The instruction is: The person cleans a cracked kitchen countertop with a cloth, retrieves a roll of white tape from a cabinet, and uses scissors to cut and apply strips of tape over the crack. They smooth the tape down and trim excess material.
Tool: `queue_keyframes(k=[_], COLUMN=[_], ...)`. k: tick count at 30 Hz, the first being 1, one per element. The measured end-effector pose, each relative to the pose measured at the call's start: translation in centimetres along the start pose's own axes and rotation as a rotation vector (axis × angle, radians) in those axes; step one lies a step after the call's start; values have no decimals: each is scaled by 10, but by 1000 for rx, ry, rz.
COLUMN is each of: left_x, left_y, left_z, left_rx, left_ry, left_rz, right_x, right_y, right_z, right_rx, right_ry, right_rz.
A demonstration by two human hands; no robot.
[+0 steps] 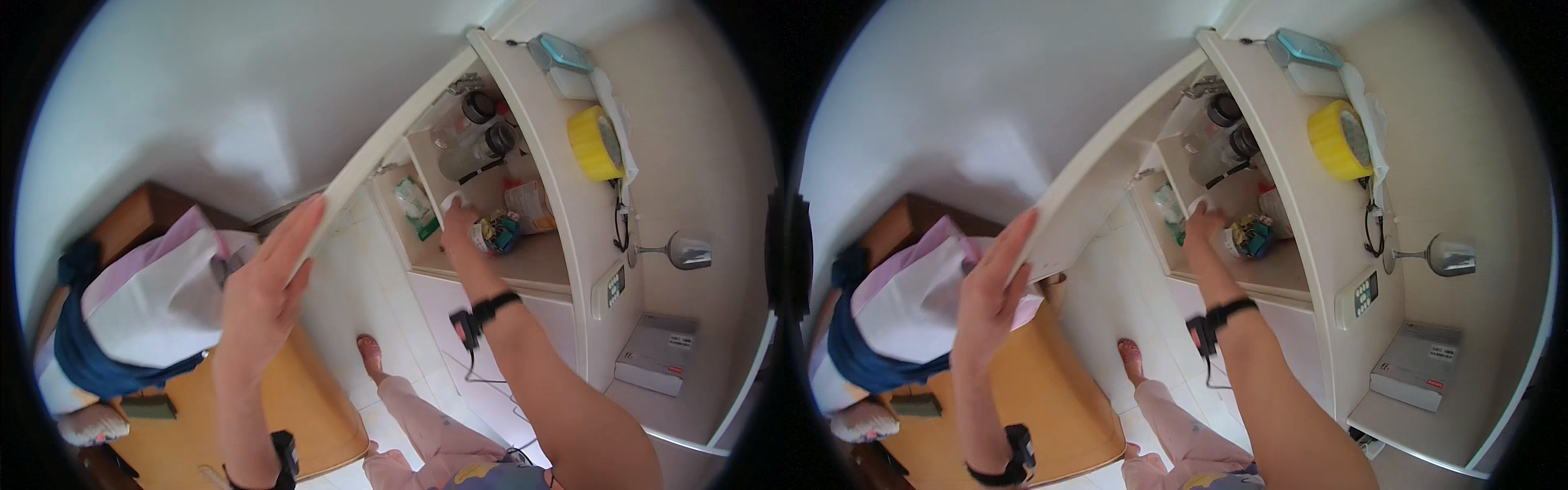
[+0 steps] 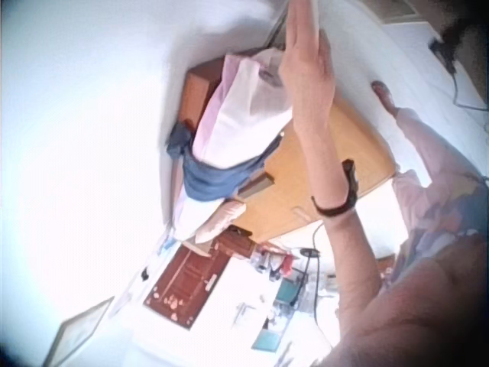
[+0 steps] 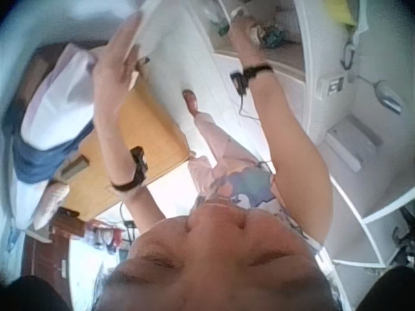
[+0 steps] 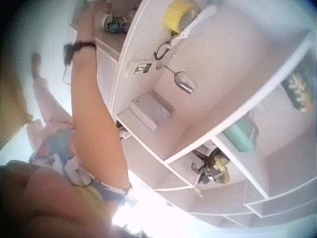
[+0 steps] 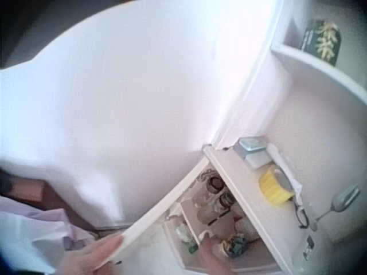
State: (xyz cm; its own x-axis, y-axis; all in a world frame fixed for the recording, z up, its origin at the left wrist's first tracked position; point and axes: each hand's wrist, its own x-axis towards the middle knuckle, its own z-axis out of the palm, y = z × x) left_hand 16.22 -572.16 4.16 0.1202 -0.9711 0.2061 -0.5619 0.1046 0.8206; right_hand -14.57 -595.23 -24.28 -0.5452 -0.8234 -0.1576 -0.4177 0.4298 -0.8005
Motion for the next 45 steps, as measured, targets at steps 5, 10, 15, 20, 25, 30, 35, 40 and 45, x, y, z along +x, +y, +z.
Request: queue_keyframes(k=[5,10,15,20,25,30,35,40,45], left_x=[-54,-222,-439,-650,-828,-984,-1109,-1218,-1358], left_y=[31,59,132,243,341,406,456,474,495], left_z=[5,-3,-30,-64,-76,-64,-69,-93,-92], left_rx=[10,-321,-830,-727,-473,-356,-631,-627,-646], left_ry=[-307,-151,327,809,1360,1755,2010,2180,2411], left_rz=[-283,-418,-637,-553,-816,-1020,-964,-1004,-1018], right_x=[-237,-365,-489,-680,-863,-1026,-1157,-1288,-1416], right_y=[-15,-24,-67,-43,6,69,122,179,256], right_z=[-110,-243,-314,-389,-477,-555,-592,-610,-658], right_rx=[456,377,215,132,-93,-300,-92,-477,-1338], right_ry=[-836,-1343,-1787,-2259,-2594,-2801,-2624,-3020,-3214], right_rz=[288,145,-238,-195,-32,-493,-1723,-1656,-1346])
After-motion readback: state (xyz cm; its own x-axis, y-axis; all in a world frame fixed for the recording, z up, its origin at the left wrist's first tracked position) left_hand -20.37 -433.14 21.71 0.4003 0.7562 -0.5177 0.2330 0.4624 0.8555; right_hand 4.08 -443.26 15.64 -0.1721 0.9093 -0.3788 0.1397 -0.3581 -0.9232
